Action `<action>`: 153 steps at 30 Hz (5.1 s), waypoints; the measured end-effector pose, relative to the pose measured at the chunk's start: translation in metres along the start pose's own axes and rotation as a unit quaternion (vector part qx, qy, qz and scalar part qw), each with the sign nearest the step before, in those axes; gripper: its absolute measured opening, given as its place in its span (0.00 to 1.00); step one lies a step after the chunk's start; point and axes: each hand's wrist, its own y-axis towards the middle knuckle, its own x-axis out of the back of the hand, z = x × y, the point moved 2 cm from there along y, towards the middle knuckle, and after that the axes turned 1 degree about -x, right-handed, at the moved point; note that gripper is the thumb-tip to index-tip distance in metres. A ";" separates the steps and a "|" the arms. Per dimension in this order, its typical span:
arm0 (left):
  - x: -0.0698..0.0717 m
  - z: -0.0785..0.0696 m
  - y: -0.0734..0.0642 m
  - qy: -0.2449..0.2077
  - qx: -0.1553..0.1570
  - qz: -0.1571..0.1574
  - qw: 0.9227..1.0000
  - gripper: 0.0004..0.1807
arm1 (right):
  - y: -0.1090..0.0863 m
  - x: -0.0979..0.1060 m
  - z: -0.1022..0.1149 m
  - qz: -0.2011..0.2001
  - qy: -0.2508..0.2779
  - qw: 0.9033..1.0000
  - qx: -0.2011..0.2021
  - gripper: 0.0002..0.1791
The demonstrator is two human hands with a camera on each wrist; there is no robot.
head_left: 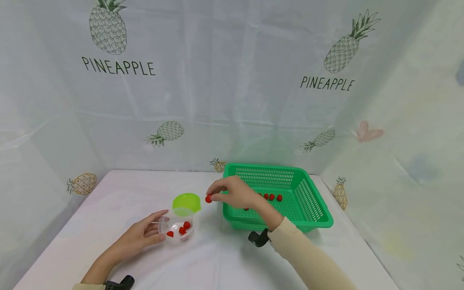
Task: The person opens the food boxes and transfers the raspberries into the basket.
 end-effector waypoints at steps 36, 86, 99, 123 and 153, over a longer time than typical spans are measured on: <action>0.001 0.002 -0.001 -0.003 -0.008 0.002 1.000 0.46 | -0.123 0.076 -0.148 -0.086 -0.071 0.979 -0.171 0.09; 0.000 0.003 -0.001 -0.004 -0.011 0.004 1.000 0.45 | -0.130 0.066 -0.167 -0.014 -0.089 0.983 -0.160 0.07; 0.002 0.000 -0.002 0.002 -0.006 -0.003 1.000 0.47 | -0.104 0.072 -0.098 -0.066 -0.062 0.991 -0.099 0.10; 0.001 0.004 -0.002 0.009 -0.003 -0.010 1.000 0.47 | -0.011 -0.017 0.018 -0.059 0.036 0.997 -0.019 0.14; 0.002 0.002 -0.002 -0.017 -0.021 0.018 0.999 0.44 | 0.055 -0.138 0.008 0.049 0.040 0.996 -0.063 0.14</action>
